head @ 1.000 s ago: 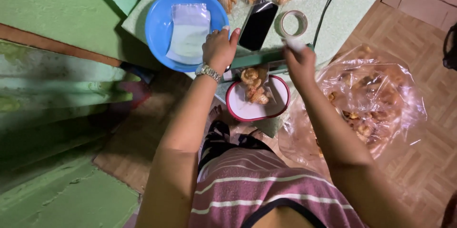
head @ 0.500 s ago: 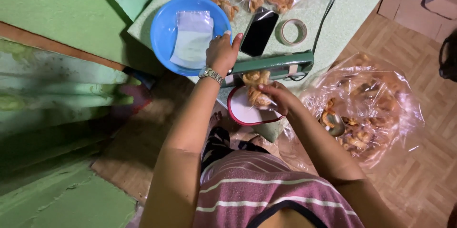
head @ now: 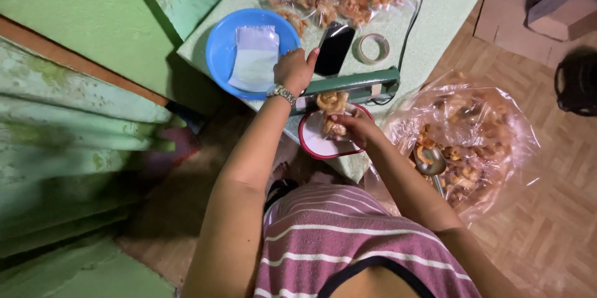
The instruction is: Filling small plastic bags with snacks using a scoop, weighing them on a scale, and sealing them with a manual heat sealer.
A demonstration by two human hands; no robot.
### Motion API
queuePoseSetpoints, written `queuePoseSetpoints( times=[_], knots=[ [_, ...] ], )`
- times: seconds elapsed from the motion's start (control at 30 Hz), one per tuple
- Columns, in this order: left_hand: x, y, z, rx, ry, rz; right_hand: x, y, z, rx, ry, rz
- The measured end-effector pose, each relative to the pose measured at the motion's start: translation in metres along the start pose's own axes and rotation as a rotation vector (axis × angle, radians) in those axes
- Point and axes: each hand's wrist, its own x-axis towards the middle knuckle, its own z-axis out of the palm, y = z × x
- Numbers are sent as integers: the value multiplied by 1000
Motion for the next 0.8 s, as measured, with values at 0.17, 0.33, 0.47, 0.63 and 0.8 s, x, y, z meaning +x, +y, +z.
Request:
queuePoseSetpoints(
  times=[0.17,0.33,0.47,0.63,0.8],
  knots=[
    [-11,19,-20,-30,28,49,-24,-6,8,-27,43,-54],
    [-15,36,-39,-145,25,105,-36,-4,-6,-61,-86,-135],
    [-23,32,-57,-448,63,193,-32,5,-20,-79,-221,-219],
    [-17,-37,-41,-321,101,182,-56,-38,-5,-152,-329,-236],
    [-30,-83,-34,-24,-107,59,-63,-98,20,-365,-575,-122]
  ],
)
